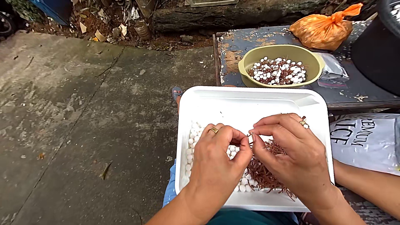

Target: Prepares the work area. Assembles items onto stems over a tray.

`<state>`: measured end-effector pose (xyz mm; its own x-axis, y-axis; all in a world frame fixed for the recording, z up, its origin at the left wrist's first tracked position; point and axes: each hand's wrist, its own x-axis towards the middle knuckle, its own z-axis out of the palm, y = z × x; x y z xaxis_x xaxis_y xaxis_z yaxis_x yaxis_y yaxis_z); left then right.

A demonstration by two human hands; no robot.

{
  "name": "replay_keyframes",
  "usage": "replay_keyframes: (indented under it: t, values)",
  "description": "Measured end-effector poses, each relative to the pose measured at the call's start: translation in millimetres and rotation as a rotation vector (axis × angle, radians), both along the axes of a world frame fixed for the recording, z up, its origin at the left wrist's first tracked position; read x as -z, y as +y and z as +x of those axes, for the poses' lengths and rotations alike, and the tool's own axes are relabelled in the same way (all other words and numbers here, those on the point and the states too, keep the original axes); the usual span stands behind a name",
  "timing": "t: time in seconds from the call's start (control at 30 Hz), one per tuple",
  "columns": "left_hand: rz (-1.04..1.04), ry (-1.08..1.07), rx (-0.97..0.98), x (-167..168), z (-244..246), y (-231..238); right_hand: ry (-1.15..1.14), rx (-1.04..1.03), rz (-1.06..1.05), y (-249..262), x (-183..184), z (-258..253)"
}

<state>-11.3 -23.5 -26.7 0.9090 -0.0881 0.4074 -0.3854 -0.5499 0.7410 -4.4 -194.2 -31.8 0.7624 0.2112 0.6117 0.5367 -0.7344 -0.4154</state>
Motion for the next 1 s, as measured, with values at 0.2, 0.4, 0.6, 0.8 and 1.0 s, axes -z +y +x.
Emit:
replay_keyframes:
  t: [0.2,0.4,0.6,0.8,1.0]
  values:
    - [-0.109,0.129,0.008,2,-5,6,0.072,0.244,-0.026,-52,-1,22]
    - [-0.401,0.41,0.057,-11,3,15,0.252,0.354,-0.187,-55,-4,23]
    - [-0.571,0.49,0.028,-24,11,39,0.355,0.171,-0.132,-45,-8,18]
    - [-0.633,0.516,0.058,-19,10,34,0.425,-0.127,-0.274,-12,24,4]
    - [-0.59,0.564,0.123,-16,7,32,0.779,-0.222,0.478,-17,2,4]
